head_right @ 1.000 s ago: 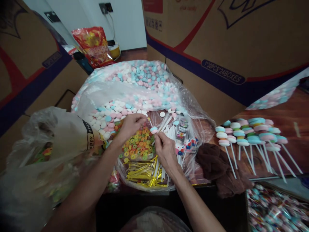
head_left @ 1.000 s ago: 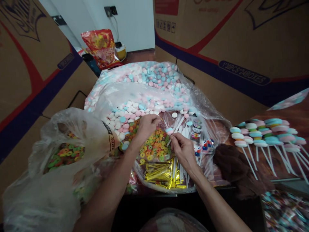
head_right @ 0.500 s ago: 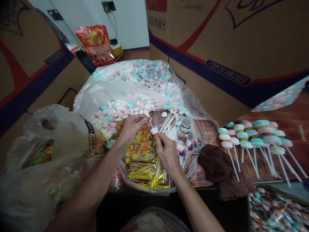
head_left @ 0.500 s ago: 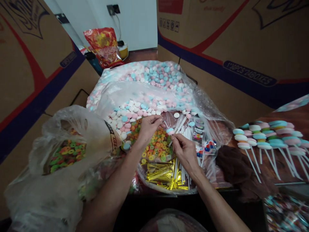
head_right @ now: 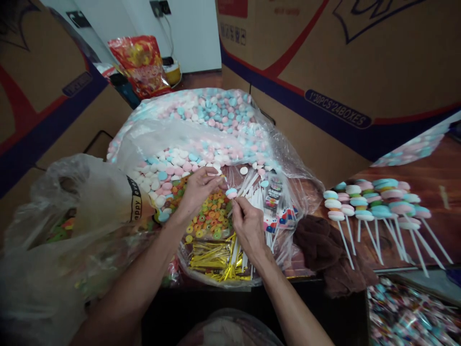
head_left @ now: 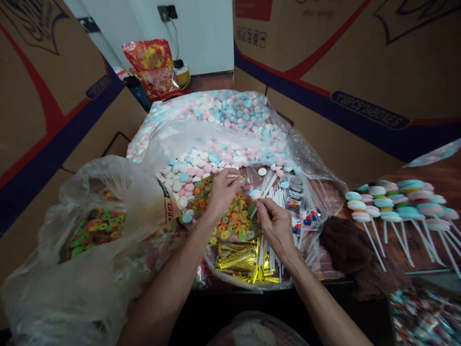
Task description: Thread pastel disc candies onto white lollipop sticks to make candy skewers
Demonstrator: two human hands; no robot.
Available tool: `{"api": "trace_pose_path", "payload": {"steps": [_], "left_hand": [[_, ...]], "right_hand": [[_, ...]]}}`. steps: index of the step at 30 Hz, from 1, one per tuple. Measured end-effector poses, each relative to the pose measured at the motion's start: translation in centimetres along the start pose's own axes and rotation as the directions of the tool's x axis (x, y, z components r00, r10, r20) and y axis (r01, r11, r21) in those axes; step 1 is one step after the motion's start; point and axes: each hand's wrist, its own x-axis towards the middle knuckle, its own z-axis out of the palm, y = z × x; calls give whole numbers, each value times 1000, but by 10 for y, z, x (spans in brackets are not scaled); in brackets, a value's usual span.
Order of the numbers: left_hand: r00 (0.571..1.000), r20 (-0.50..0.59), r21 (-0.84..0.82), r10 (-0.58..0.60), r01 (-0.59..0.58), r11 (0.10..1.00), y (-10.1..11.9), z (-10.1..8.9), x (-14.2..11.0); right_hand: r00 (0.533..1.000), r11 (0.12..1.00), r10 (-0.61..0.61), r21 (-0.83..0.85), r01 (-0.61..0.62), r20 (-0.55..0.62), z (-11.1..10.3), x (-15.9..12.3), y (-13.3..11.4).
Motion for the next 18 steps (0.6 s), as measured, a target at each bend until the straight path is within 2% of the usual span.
{"api": "trace_pose_path", "payload": {"steps": [3, 6, 10, 15, 18], "left_hand": [[999, -28, 3, 33, -33, 999, -2, -4, 3], [999, -8, -22, 34, -34, 999, -2, -4, 2], [999, 19, -57, -25, 26, 998, 0, -1, -3], [999, 3, -104, -37, 37, 994, 2, -1, -4], [991, 39, -153, -126, 131, 980, 3, -1, -5]], "right_hand": [[999, 1000, -17, 5, 17, 35, 0, -1, -2], [998, 999, -31, -23, 32, 60, 1, -1, -3], [997, 998, -20, -66, 25, 68, 0, 0, -4], [997, 994, -12, -112, 20, 71, -1, 1, -4], [998, 994, -31, -99, 36, 52, 0, 1, -5]]}}
